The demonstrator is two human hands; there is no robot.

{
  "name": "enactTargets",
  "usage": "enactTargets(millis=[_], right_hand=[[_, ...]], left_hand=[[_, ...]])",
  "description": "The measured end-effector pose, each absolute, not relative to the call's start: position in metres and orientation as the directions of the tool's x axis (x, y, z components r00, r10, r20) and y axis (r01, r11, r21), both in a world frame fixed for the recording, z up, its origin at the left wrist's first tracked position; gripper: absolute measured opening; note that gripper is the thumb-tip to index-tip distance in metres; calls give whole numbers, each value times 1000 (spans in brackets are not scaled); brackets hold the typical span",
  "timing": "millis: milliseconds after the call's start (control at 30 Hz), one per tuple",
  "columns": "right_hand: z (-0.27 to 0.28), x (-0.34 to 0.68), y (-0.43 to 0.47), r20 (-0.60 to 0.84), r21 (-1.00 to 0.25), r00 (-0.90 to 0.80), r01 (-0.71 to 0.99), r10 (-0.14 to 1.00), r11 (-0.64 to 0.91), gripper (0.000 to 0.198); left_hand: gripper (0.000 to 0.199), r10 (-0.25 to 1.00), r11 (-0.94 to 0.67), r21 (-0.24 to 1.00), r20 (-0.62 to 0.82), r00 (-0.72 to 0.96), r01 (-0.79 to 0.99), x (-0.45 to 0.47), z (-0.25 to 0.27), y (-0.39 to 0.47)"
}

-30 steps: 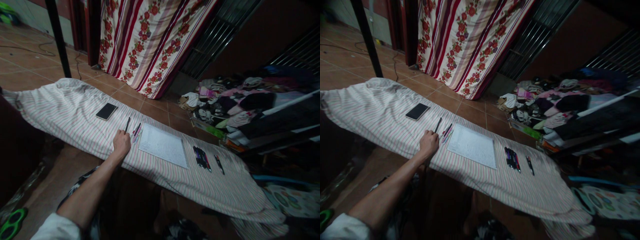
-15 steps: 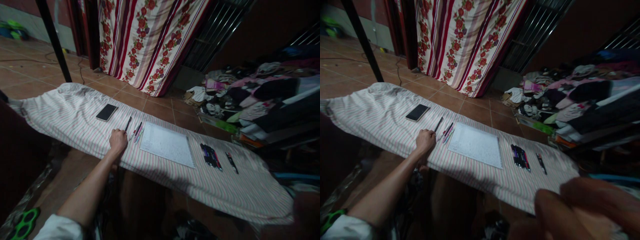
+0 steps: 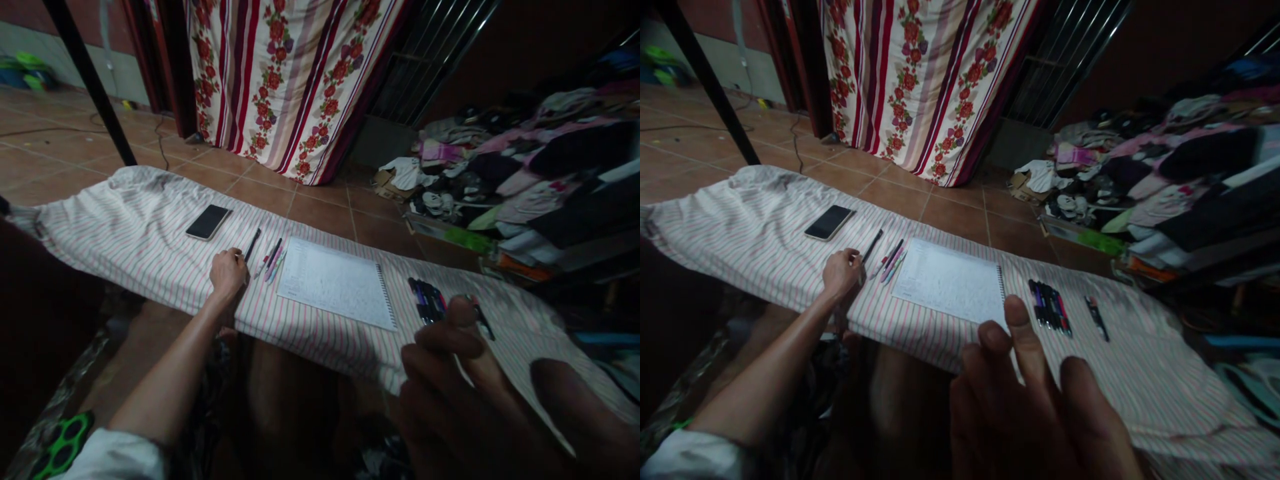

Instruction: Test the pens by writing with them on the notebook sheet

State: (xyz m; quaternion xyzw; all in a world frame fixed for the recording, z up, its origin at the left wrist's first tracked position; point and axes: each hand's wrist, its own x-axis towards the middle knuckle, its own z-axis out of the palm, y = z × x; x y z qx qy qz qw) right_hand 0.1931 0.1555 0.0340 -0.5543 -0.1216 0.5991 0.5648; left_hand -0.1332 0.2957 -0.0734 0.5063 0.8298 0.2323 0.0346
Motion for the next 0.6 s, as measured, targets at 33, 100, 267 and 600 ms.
enactTargets(millis=[33, 100, 267, 600], right_hand=[[43, 179, 156, -495, -783, 231, -536, 838, -315, 46], [59, 153, 158, -463, -787, 158, -526, 872, -323, 43], [68, 118, 169, -440, -760, 23, -543, 898, -358, 32], [55, 113, 168, -436, -662, -82, -646, 896, -381, 30]], left_hand=[[34, 855, 383, 421, 175, -488, 822, -133, -74, 296], [33, 859, 381, 419, 169, -483, 824, -132, -74, 297], [31, 868, 372, 396, 170, -466, 839, -121, -76, 301], [32, 855, 380, 496, 135, -501, 781, -113, -80, 303]])
